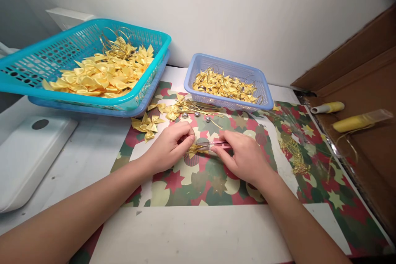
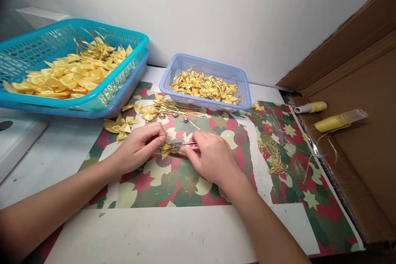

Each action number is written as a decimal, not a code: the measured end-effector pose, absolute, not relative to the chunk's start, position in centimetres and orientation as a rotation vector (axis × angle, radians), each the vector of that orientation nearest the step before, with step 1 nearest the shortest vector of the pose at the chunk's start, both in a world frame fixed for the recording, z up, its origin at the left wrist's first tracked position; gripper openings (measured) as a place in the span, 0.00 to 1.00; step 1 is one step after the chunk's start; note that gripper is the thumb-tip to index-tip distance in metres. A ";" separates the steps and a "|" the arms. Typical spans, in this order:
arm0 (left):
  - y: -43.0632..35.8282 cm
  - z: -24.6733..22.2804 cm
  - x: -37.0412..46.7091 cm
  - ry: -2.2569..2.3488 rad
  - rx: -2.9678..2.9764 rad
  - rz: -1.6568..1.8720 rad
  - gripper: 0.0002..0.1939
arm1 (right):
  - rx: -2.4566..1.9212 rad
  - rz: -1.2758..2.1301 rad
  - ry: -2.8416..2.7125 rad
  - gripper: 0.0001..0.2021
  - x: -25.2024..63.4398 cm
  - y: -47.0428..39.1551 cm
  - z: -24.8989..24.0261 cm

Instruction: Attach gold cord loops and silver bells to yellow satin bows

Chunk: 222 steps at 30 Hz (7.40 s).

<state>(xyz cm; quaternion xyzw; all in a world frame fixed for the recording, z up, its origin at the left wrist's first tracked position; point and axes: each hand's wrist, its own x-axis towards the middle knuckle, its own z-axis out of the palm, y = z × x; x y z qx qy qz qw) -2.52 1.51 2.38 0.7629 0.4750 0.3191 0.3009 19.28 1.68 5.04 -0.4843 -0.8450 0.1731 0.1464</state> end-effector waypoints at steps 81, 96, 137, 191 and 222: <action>0.8 1.8 -3.6 0.901 1.613 0.971 0.15 | -1.247 0.298 -1.925 0.07 17.8 1.7 2.2; 1.4 3.2 -4.6 0.901 1.527 0.616 0.15 | -1.248 0.787 -1.440 0.09 20.7 2.9 3.4; -1.9 3.8 1.3 1.354 2.498 0.891 0.15 | -1.035 -0.069 -2.169 0.08 17.6 -0.5 3.2; -2.8 3.1 1.7 1.380 2.146 0.943 0.10 | -0.996 0.202 -1.958 0.10 17.5 -1.1 2.6; -2.3 3.4 1.7 1.081 1.078 0.768 0.14 | -0.961 1.007 -1.801 0.05 18.6 -0.6 3.3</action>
